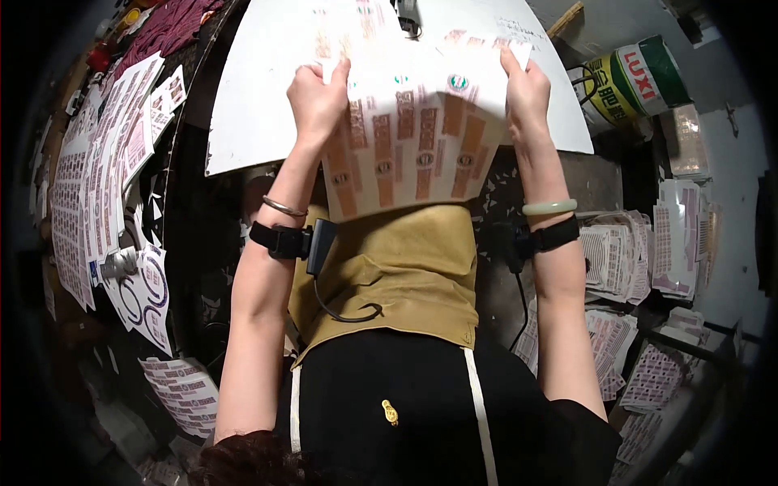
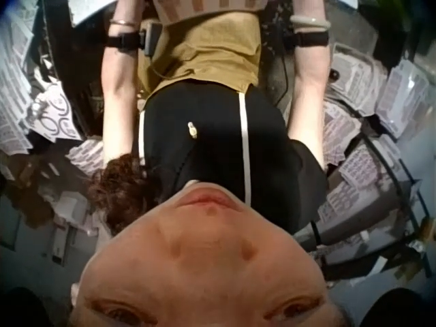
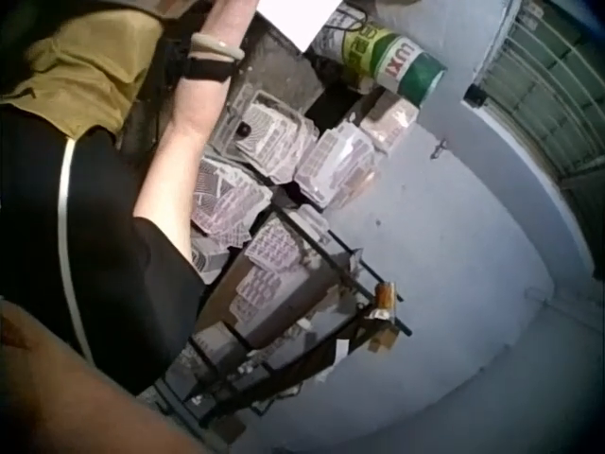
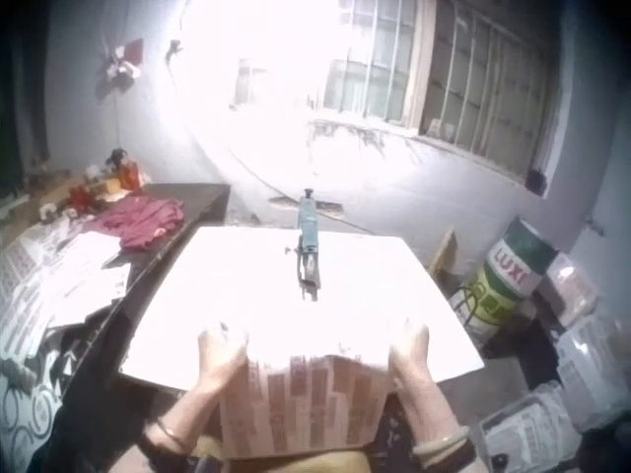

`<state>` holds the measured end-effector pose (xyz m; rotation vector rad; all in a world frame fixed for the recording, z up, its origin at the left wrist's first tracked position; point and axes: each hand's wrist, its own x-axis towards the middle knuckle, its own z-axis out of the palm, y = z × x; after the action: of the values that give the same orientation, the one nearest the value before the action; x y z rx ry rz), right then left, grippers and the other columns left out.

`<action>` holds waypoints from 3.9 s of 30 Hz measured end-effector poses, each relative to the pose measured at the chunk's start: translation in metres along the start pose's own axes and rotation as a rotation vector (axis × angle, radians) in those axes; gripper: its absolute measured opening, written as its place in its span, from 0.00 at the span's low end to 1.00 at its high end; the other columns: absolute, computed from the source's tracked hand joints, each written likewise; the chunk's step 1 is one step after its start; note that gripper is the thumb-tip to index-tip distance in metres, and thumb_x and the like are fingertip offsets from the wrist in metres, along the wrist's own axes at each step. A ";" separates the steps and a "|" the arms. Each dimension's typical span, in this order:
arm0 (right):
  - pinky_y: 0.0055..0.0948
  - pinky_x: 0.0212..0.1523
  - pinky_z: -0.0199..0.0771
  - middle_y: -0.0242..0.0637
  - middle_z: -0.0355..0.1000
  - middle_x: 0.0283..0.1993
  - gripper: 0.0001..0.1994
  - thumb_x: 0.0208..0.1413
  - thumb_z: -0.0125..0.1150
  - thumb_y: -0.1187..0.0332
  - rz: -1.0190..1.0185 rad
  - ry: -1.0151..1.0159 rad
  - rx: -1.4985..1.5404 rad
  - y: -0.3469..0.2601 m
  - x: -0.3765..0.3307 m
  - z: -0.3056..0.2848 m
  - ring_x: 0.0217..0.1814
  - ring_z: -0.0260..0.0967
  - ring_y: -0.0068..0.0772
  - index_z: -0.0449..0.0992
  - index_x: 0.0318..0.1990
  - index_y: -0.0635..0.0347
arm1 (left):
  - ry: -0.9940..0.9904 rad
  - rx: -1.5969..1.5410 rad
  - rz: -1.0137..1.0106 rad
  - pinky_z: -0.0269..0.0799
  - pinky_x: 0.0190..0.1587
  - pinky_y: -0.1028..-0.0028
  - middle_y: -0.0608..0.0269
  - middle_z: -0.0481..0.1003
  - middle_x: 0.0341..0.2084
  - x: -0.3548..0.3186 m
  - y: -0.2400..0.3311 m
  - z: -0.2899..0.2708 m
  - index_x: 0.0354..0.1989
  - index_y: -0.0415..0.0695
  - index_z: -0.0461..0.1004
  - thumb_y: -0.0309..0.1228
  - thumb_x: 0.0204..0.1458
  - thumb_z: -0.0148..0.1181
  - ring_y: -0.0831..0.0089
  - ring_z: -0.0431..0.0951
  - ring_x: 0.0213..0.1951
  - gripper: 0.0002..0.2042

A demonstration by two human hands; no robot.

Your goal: Checking, punching holes in, and organizing sheets of product labels in a manufacturing facility.

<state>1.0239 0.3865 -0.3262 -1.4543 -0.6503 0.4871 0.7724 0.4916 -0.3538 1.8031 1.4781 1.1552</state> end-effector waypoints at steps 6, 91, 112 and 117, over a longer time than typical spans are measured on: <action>0.27 0.46 0.71 0.40 0.75 0.43 0.18 0.61 0.58 0.61 -0.298 -0.235 0.279 -0.103 -0.020 0.033 0.45 0.71 0.27 0.70 0.50 0.68 | 0.150 -0.438 0.471 0.68 0.29 0.83 0.65 0.75 0.24 0.017 0.084 -0.090 0.31 0.39 0.70 0.32 0.55 0.63 0.84 0.73 0.28 0.11; 0.29 0.50 0.73 0.35 0.75 0.47 0.18 0.54 0.67 0.66 -0.401 -0.521 0.427 -0.113 -0.001 0.012 0.48 0.72 0.27 0.75 0.48 0.66 | -0.381 -0.789 0.510 0.79 0.38 0.72 0.62 0.80 0.34 0.058 0.148 -0.133 0.41 0.40 0.78 0.34 0.49 0.68 0.78 0.79 0.34 0.14; 0.26 0.39 0.75 0.33 0.74 0.41 0.11 0.58 0.61 0.70 -0.175 -0.471 0.483 -0.123 -0.018 0.015 0.40 0.72 0.23 0.76 0.45 0.65 | -0.321 -0.539 0.741 0.72 0.30 0.79 0.66 0.79 0.28 0.037 0.170 -0.164 0.42 0.35 0.77 0.33 0.57 0.60 0.86 0.73 0.30 0.13; 0.26 0.39 0.74 0.33 0.74 0.40 0.11 0.60 0.58 0.68 -0.128 -0.477 0.415 -0.107 -0.027 0.007 0.39 0.72 0.24 0.77 0.43 0.67 | -0.258 -0.557 0.820 0.72 0.28 0.77 0.68 0.78 0.25 0.031 0.156 -0.149 0.41 0.35 0.77 0.31 0.56 0.59 0.84 0.72 0.26 0.11</action>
<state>0.9904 0.3656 -0.2226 -0.9002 -0.9483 0.8267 0.7235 0.4647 -0.1436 2.0574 0.1803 1.4286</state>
